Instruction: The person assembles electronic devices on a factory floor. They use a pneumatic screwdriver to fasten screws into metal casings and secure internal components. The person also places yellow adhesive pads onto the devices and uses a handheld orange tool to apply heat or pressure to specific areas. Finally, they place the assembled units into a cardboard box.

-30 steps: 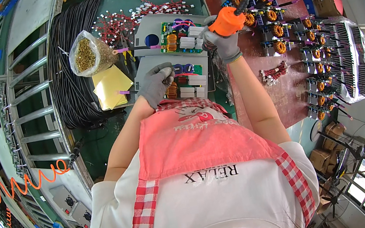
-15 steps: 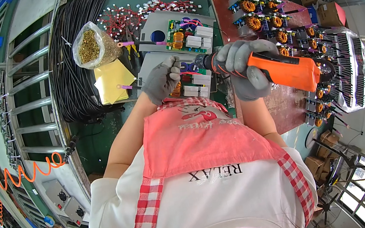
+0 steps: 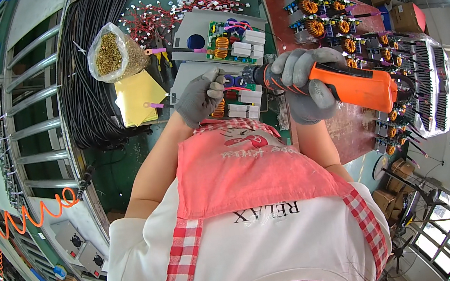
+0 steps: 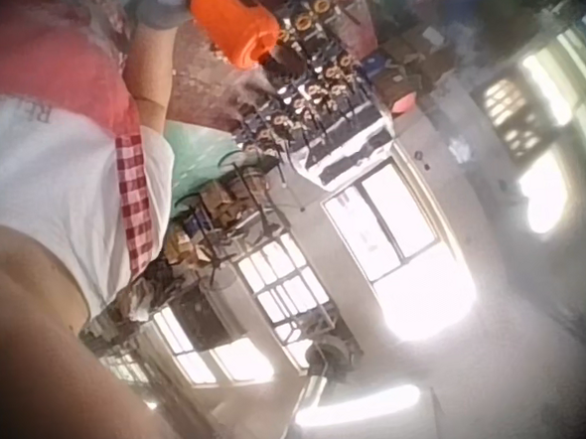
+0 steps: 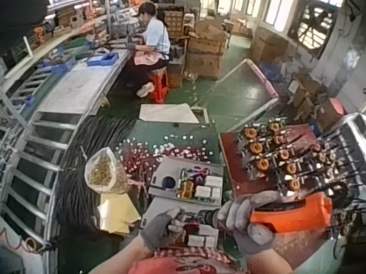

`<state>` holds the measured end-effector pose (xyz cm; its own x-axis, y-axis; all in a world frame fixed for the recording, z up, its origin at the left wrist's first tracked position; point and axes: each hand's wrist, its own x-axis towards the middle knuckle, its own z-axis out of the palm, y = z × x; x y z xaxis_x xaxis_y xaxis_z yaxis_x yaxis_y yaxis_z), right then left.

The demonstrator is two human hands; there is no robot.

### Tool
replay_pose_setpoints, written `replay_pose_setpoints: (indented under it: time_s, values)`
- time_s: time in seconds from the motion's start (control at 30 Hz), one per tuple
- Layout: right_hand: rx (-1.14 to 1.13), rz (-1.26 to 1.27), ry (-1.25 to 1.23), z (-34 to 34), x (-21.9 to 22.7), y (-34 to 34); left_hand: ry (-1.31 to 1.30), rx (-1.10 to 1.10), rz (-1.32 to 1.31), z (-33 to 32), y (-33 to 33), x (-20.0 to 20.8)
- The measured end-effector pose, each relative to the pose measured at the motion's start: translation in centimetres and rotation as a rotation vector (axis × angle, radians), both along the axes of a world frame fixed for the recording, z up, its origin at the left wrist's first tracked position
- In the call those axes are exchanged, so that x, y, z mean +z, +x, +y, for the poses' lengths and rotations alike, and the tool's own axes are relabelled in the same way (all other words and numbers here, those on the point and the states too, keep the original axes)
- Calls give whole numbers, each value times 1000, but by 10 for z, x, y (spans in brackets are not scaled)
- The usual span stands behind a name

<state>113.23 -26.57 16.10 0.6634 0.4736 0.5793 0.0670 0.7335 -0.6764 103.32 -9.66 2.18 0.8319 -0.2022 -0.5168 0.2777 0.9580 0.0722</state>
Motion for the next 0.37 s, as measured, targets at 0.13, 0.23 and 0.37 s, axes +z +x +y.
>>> replay_pose_setpoints:
  time_s: [0.13,0.23,0.37]
  values:
    - [-2,46,-10,11,-1,1,-59,12,-72,7,-5,-2]
    - [2,64,-41,25,-5,2,-164,121,-109,4,-5,-15]
    - [-81,116,-127,49,-33,11,-2,148,90,-1,-1,-15]
